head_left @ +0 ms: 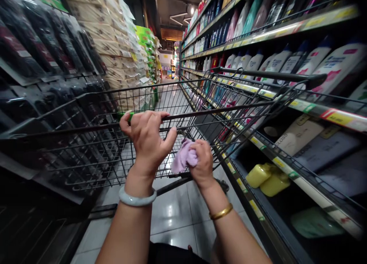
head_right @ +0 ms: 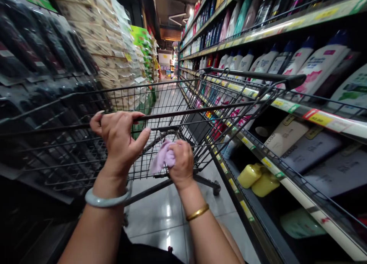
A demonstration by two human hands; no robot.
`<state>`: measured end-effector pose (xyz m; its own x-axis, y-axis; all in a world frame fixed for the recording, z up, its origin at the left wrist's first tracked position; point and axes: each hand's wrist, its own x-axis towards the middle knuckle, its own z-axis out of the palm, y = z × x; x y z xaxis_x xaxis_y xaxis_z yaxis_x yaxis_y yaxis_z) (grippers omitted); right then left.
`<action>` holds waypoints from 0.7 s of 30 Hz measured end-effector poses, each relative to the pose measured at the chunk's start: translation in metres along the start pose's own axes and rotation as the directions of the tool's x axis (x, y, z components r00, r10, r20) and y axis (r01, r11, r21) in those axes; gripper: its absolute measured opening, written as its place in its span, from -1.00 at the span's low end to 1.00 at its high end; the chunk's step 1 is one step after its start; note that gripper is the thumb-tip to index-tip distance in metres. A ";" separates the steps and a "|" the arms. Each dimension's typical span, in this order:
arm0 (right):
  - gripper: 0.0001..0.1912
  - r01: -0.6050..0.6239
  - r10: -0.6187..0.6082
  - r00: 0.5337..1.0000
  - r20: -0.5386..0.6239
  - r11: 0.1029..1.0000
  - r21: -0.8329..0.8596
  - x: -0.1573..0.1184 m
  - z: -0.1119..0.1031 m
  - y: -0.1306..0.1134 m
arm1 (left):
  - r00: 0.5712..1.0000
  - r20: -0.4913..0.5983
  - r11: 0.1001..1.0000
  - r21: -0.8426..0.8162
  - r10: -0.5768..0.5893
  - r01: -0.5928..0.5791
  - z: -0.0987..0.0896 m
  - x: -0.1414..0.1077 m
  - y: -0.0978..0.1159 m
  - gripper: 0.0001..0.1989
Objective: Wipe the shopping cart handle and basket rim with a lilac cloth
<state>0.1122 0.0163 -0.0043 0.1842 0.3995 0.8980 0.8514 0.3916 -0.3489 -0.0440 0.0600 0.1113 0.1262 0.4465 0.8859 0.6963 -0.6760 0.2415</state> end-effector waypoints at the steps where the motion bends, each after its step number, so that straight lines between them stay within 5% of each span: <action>1: -0.84 -0.011 0.011 0.999 -0.030 1.000 -0.011 0.003 -0.008 0.011 | 1.000 -0.007 1.000 -0.002 0.005 -0.005 0.000 0.000 -0.002 -0.75; 6: -0.76 -0.133 0.117 0.965 -0.236 0.990 -0.054 0.000 -0.016 0.020 | 0.998 -0.054 0.999 -0.016 0.035 -0.036 0.000 -0.001 -0.007 -0.74; 10: -0.78 -0.008 0.008 1.000 0.009 0.999 -0.032 -0.011 0.002 -0.013 | 0.996 -0.075 0.999 -0.005 0.053 -0.054 0.001 -0.001 -0.008 -0.76; 12: -0.78 0.004 -0.005 0.999 0.039 1.000 0.016 -0.007 0.002 -0.019 | 0.995 -0.084 0.998 0.005 0.058 -0.057 0.000 0.000 -0.008 -0.79; 15: -0.80 -0.114 0.119 0.976 -0.182 0.993 0.042 0.012 -0.019 -0.009 | 0.992 -0.106 0.998 0.013 0.060 -0.059 -0.001 0.000 -0.007 -0.81; 18: -0.81 -0.182 0.172 0.894 -0.414 0.983 0.017 0.034 -0.044 0.008 | 0.989 -0.137 0.998 0.019 0.061 -0.059 -0.002 -0.001 -0.006 -0.81; 21: -0.80 -0.215 0.192 0.829 -0.526 0.976 0.016 0.045 -0.053 0.006 | 0.985 -0.162 0.999 0.014 0.054 -0.052 -0.005 -0.002 -0.006 -0.81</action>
<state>0.1521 -0.0072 0.0484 0.5741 -0.0301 0.8183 0.7837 0.3097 -0.5384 -0.0519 0.0597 0.1104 0.0472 0.3084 0.9501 0.6983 -0.6903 0.1894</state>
